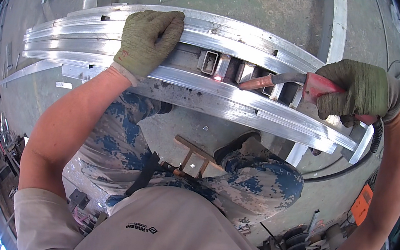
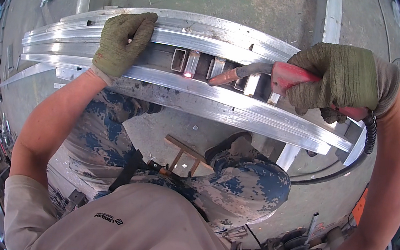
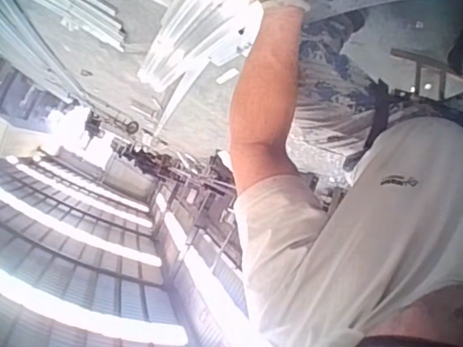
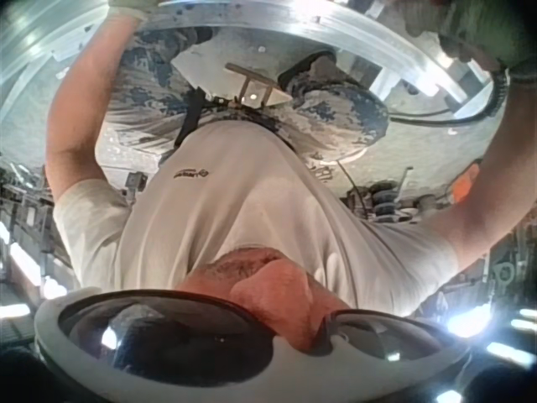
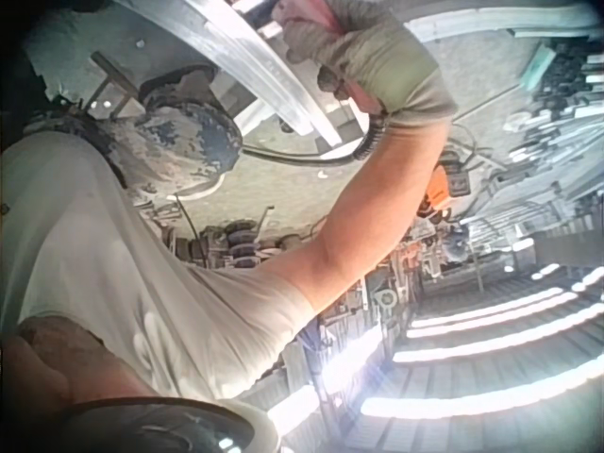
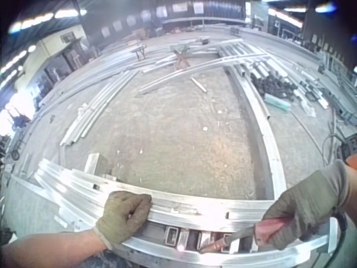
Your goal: The person sits on the floor and welds small metal brackets onto a curved metal frame using a welding torch. They repeatedly pick up brackets, position them, and weld them in place.
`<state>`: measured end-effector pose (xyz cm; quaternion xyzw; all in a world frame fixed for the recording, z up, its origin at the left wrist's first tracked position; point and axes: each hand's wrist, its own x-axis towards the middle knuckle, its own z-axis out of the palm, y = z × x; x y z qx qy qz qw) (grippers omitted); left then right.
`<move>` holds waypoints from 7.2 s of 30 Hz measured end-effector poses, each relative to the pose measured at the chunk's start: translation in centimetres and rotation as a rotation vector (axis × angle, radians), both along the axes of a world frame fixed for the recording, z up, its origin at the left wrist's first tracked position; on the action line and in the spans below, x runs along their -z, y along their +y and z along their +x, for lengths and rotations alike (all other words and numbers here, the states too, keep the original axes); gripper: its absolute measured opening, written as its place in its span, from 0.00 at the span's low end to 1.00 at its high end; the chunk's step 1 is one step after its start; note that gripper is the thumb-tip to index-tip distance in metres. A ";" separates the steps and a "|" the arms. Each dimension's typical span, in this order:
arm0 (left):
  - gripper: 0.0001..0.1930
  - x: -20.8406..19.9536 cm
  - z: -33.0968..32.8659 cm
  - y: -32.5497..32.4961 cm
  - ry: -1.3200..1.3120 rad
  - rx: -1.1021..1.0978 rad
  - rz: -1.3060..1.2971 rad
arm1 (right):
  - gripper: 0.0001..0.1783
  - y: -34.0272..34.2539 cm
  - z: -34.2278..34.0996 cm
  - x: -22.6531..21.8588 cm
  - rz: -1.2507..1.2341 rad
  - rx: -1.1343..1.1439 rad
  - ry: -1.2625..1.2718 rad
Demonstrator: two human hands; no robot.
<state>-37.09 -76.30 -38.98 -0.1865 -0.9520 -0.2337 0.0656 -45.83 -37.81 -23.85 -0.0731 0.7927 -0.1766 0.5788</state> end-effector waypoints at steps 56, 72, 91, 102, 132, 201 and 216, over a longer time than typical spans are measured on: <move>0.13 1.2 -0.4 -0.7 0.152 0.083 -0.132 | 0.28 1.1 0.9 0.3 -0.016 0.084 -0.011; 0.12 0.6 -0.6 0.5 -0.051 -0.031 -0.055 | 0.27 1.9 1.6 0.3 -0.027 0.107 0.030; 0.12 1.0 0.0 0.4 0.030 -0.062 0.037 | 0.22 6.2 2.1 -0.7 0.020 0.105 0.025; 0.12 0.7 0.0 0.4 -0.026 -0.054 0.090 | 0.26 5.2 1.6 -0.8 0.095 0.069 0.099; 0.14 0.2 -0.2 0.6 -0.019 -0.045 0.038 | 0.25 5.8 1.4 0.0 0.057 0.053 0.024; 0.16 -0.1 0.2 0.4 -0.224 -0.101 -0.031 | 0.23 6.8 1.6 0.5 -0.024 0.075 0.029; 0.12 1.3 -0.4 0.6 -0.020 -0.034 0.083 | 0.26 6.9 2.0 -0.4 0.035 0.093 0.001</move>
